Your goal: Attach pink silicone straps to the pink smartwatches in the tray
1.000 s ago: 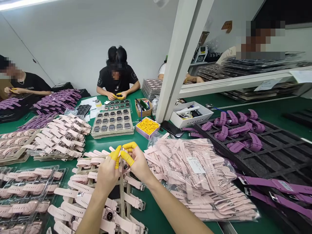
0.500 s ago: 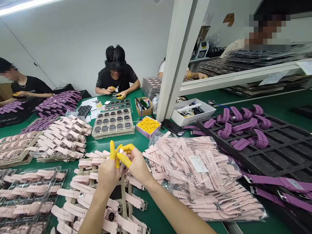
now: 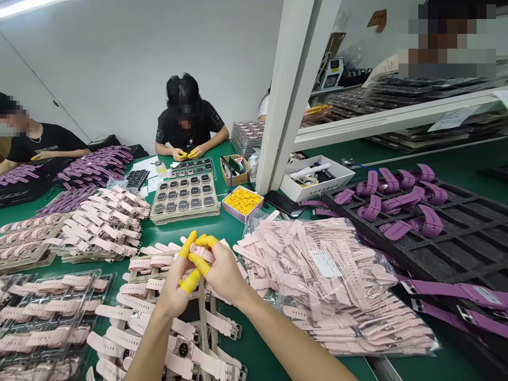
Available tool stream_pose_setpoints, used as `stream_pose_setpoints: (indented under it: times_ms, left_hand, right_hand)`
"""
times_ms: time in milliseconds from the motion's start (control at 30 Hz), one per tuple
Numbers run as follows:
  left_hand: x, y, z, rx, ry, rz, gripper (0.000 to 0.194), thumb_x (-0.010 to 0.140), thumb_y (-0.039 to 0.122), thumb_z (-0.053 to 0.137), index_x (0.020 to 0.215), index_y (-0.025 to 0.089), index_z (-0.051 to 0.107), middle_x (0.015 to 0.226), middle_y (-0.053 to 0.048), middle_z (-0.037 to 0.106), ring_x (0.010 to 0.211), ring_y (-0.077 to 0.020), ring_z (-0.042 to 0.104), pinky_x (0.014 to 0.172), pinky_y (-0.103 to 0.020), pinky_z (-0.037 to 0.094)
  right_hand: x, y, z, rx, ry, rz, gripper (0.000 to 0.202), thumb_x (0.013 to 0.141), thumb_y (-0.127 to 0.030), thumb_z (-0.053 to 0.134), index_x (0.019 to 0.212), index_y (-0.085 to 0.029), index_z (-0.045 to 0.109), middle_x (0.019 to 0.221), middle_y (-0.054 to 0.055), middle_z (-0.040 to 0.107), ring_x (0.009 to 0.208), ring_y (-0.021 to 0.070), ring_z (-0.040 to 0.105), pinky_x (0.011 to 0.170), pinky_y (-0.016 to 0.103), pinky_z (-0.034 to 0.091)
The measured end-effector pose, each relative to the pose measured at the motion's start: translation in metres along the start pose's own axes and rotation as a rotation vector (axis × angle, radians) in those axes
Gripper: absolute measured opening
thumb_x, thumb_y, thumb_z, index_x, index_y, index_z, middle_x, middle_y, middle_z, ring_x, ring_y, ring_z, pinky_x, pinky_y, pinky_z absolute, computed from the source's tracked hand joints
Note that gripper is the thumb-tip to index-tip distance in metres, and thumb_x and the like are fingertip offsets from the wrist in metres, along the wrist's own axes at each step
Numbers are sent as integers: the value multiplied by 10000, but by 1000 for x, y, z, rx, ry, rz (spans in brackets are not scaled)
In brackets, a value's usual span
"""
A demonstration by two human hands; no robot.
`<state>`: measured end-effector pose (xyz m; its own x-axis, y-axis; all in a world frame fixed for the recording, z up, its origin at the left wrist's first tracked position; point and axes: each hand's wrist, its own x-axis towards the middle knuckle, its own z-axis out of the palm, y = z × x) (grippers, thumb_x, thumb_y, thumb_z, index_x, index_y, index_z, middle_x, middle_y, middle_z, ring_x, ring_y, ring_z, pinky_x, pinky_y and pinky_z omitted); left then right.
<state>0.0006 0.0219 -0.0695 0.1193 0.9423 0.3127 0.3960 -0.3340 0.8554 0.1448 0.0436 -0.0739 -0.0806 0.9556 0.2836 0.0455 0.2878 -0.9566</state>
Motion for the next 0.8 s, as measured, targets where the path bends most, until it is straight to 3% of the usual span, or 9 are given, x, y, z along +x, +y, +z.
stream_pose_setpoints:
  times_ms: [67, 167, 333, 433, 567, 667, 800]
  left_hand:
    - [3, 6, -2, -115, 21, 5, 373, 981, 378, 548, 1239, 172, 722, 1051, -114, 797, 943, -246, 754, 877, -361, 608]
    - [6, 8, -3, 26, 180, 50, 300, 993, 355, 575, 1174, 187, 746, 1108, -115, 786, 1025, -255, 741, 939, -393, 593]
    - [7, 3, 0, 285, 313, 189, 140, 993, 264, 571, 997, 190, 690, 964, -91, 733, 915, -232, 687, 828, -385, 570]
    - [8, 5, -1, 286, 384, 203, 134, 1003, 265, 562, 934, 196, 654, 960, -83, 694, 940, -227, 658, 859, -388, 549]
    - [11, 12, -10, -14, 585, 8, 201, 998, 373, 611, 951, 182, 656, 958, -71, 694, 896, -201, 695, 834, -354, 576]
    - [14, 15, -20, -335, 692, -173, 310, 961, 485, 655, 976, 182, 592, 898, -50, 731, 701, -189, 742, 624, -308, 599]
    - [18, 20, -27, -516, 785, -193, 394, 895, 499, 736, 930, 202, 480, 826, -24, 754, 578, -199, 752, 440, -234, 541]
  right_hand:
    - [-2, -1, -2, -159, 13, -145, 133, 929, -285, 661, 1050, -241, 698, 985, 51, 754, 877, 211, 714, 811, 340, 579]
    - [-4, -2, -4, -305, 1, -274, 148, 952, -226, 597, 1074, -240, 679, 940, 57, 741, 804, 208, 700, 743, 332, 571]
    - [-6, 0, -4, -449, -66, -224, 184, 945, -202, 593, 1115, -232, 655, 1029, 95, 748, 886, 255, 712, 777, 359, 560]
    - [-5, 1, -5, -534, -163, -125, 147, 947, -205, 609, 1084, -231, 658, 1041, 92, 749, 896, 260, 711, 757, 343, 535]
    - [-4, 1, -7, -594, -255, -38, 111, 927, -195, 651, 1035, -221, 653, 1001, 80, 741, 859, 251, 699, 734, 332, 517]
    - [-3, -2, -8, -502, -273, -61, 132, 929, -208, 658, 1059, -224, 654, 1023, 76, 725, 883, 247, 694, 756, 342, 536]
    - [-5, -7, -11, -401, -273, -137, 193, 934, -216, 656, 1126, -244, 653, 1033, 61, 697, 882, 229, 681, 773, 346, 562]
